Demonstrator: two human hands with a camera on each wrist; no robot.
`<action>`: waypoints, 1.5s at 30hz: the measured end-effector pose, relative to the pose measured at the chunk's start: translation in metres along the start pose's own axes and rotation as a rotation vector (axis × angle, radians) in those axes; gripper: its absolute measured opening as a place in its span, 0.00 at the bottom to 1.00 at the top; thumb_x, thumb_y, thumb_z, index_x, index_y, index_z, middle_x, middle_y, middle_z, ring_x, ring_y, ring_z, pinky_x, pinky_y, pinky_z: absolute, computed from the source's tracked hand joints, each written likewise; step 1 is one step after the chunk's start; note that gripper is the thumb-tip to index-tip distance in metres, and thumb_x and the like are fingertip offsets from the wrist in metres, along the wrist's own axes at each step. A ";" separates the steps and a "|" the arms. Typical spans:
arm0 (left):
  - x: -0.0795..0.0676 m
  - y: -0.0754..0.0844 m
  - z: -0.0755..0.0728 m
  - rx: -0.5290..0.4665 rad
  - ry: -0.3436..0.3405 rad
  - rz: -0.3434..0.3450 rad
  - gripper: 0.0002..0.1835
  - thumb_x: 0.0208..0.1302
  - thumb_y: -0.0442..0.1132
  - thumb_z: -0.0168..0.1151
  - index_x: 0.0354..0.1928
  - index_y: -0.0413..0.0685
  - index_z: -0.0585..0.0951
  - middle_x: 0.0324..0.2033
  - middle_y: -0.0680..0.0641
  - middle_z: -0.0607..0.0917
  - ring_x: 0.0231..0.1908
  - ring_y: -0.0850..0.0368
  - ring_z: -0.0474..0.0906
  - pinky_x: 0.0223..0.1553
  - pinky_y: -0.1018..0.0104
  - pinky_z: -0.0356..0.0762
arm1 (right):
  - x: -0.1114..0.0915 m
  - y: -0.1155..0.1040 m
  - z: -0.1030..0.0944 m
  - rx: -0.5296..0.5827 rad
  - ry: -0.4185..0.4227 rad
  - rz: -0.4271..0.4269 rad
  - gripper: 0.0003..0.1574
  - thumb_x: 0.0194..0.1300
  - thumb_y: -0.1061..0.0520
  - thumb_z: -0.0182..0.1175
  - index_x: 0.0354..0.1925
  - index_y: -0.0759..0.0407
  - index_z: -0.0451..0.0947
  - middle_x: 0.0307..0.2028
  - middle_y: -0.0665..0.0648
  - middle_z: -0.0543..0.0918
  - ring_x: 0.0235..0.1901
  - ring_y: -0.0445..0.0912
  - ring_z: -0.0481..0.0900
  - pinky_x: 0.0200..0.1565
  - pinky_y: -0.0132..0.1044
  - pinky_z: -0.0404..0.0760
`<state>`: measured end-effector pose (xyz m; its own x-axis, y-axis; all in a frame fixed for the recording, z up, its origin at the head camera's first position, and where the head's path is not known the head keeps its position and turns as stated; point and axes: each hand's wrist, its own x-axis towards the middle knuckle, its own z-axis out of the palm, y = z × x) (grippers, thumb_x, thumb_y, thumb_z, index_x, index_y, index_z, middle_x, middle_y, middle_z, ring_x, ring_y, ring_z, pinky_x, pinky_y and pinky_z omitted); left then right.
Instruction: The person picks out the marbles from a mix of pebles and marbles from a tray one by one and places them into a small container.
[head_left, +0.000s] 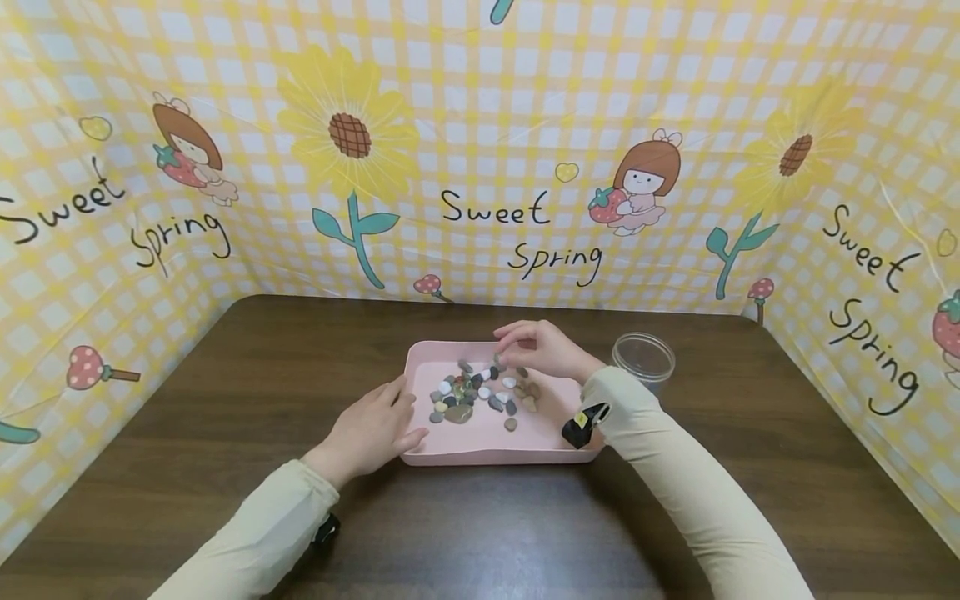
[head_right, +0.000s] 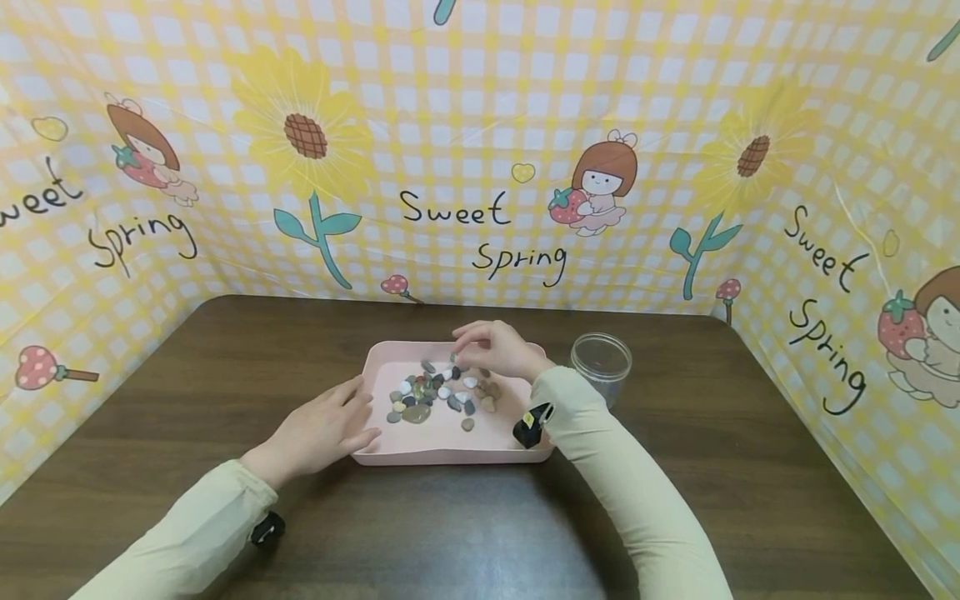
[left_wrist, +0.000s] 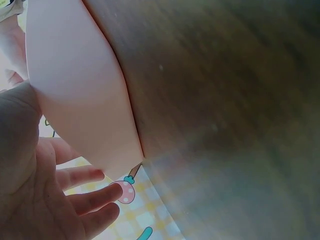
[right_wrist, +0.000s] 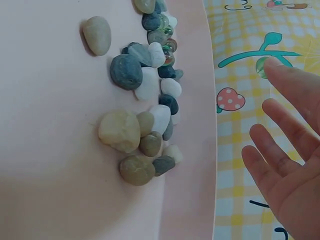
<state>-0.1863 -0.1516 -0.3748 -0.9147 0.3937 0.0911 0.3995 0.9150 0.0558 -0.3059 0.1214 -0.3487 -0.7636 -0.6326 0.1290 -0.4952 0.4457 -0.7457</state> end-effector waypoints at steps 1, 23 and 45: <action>0.000 0.000 0.000 0.005 0.004 0.004 0.31 0.63 0.56 0.54 0.55 0.35 0.75 0.62 0.31 0.68 0.60 0.37 0.69 0.60 0.48 0.69 | 0.000 -0.001 -0.001 0.005 0.000 0.002 0.11 0.60 0.60 0.62 0.41 0.62 0.83 0.59 0.62 0.76 0.62 0.54 0.70 0.60 0.49 0.72; 0.000 -0.001 0.001 0.000 0.005 -0.005 0.32 0.62 0.57 0.54 0.55 0.36 0.75 0.63 0.31 0.68 0.59 0.36 0.70 0.58 0.48 0.71 | -0.019 -0.005 -0.015 0.051 0.069 -0.020 0.11 0.59 0.59 0.63 0.41 0.60 0.83 0.58 0.60 0.77 0.61 0.52 0.71 0.62 0.44 0.70; 0.000 -0.001 0.001 0.006 0.002 -0.006 0.32 0.62 0.57 0.54 0.55 0.36 0.75 0.62 0.31 0.68 0.59 0.37 0.70 0.58 0.48 0.71 | -0.048 -0.003 -0.039 0.033 0.148 0.000 0.11 0.59 0.58 0.63 0.41 0.61 0.82 0.59 0.61 0.75 0.61 0.54 0.72 0.60 0.45 0.73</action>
<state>-0.1866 -0.1522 -0.3754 -0.9170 0.3880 0.0925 0.3935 0.9179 0.0506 -0.2836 0.1752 -0.3272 -0.8178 -0.5310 0.2219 -0.4830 0.4238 -0.7662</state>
